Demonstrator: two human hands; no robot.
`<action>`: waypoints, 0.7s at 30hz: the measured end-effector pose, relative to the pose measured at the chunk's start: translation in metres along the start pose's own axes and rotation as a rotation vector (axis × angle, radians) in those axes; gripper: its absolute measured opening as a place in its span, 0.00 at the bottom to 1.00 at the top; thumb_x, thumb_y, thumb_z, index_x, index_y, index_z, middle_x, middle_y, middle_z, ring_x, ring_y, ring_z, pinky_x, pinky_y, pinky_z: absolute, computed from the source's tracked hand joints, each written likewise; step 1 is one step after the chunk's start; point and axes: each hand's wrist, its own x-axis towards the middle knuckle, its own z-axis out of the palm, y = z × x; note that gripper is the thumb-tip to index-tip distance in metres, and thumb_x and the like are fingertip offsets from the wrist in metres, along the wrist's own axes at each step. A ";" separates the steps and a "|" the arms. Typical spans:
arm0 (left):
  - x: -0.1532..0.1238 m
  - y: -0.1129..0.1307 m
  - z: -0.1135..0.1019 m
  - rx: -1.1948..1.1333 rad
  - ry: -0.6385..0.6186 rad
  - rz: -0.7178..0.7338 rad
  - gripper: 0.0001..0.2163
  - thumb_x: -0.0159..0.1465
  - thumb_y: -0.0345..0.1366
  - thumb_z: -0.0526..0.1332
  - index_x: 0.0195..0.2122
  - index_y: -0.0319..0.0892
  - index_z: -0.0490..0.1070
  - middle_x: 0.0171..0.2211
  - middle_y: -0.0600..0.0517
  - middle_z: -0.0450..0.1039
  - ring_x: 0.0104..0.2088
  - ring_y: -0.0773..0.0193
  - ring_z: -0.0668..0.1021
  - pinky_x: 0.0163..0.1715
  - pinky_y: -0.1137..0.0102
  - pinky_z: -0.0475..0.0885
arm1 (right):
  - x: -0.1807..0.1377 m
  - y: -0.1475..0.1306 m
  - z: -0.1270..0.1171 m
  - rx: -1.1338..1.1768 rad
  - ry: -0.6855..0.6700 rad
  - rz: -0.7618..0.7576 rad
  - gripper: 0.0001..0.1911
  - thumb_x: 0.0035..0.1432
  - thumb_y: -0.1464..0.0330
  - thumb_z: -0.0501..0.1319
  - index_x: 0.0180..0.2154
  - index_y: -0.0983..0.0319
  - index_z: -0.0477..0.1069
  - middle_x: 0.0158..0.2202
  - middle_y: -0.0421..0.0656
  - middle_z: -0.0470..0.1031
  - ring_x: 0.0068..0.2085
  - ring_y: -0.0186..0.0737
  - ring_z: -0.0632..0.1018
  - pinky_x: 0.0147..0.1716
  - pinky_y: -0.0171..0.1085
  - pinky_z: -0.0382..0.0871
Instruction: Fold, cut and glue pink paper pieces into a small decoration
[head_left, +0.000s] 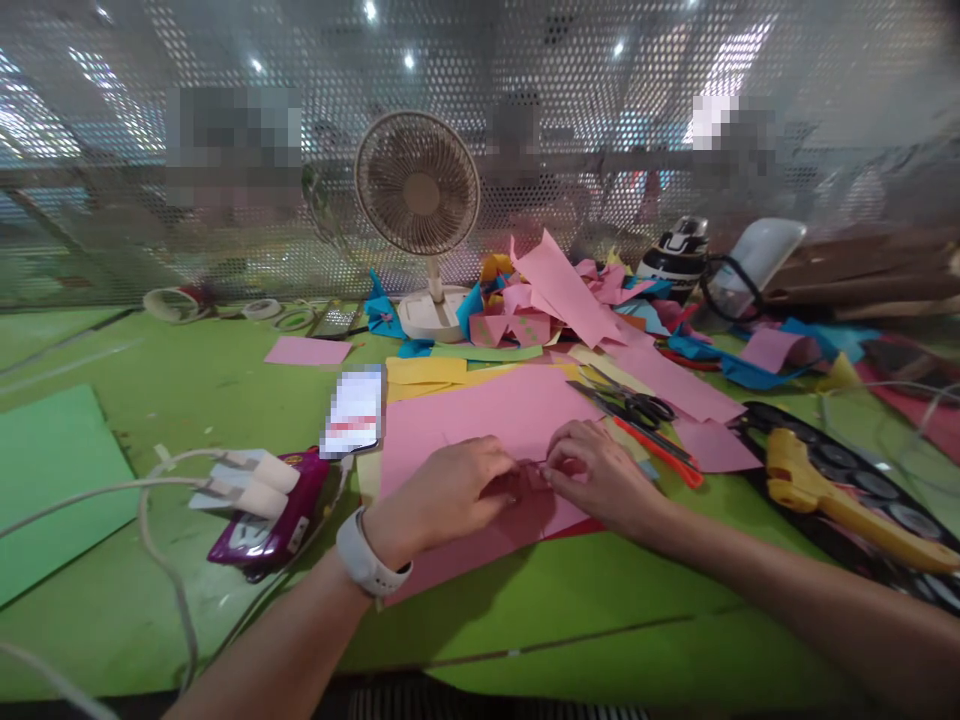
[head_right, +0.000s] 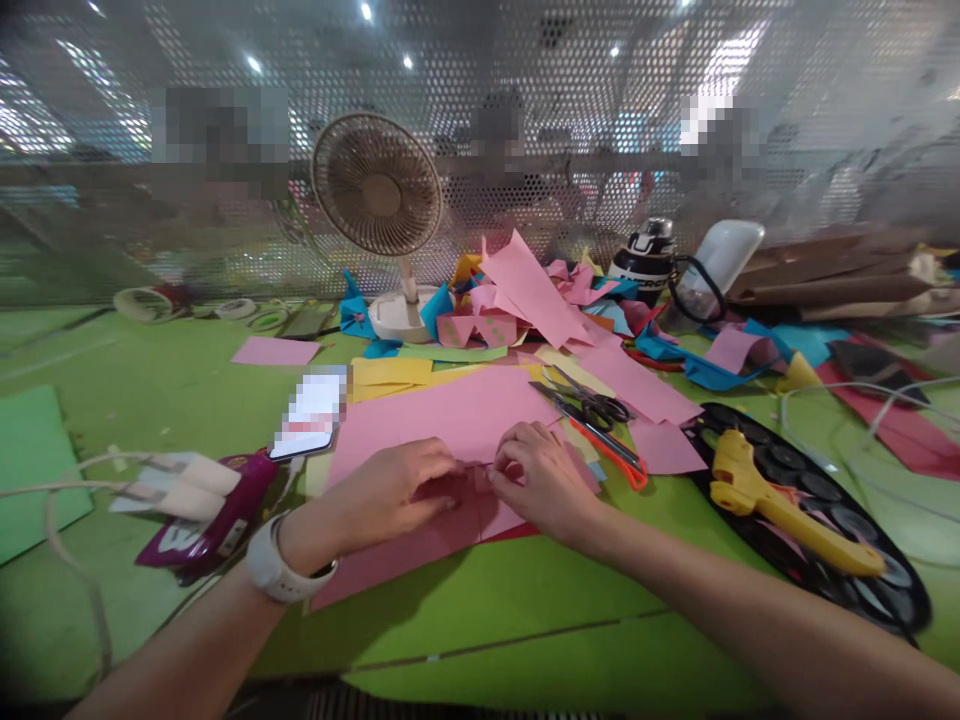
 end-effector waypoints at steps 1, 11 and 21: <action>-0.001 0.000 -0.001 0.006 -0.014 0.004 0.06 0.61 0.34 0.56 0.37 0.41 0.71 0.34 0.50 0.68 0.36 0.62 0.72 0.34 0.70 0.66 | 0.000 0.000 0.001 0.000 0.001 -0.009 0.05 0.52 0.70 0.60 0.25 0.60 0.68 0.32 0.42 0.70 0.36 0.39 0.69 0.37 0.40 0.61; -0.008 0.006 -0.009 0.052 -0.060 0.013 0.09 0.61 0.35 0.57 0.41 0.41 0.71 0.36 0.49 0.69 0.38 0.61 0.72 0.37 0.68 0.67 | 0.001 0.004 0.005 0.000 0.014 -0.038 0.06 0.52 0.72 0.60 0.25 0.60 0.66 0.31 0.41 0.69 0.35 0.38 0.69 0.38 0.39 0.61; -0.011 0.016 -0.001 0.193 -0.035 0.000 0.14 0.61 0.37 0.56 0.49 0.46 0.66 0.41 0.48 0.67 0.40 0.58 0.71 0.37 0.66 0.68 | 0.002 0.004 0.006 -0.031 0.021 -0.052 0.05 0.53 0.71 0.59 0.26 0.60 0.66 0.30 0.41 0.69 0.35 0.38 0.69 0.36 0.39 0.61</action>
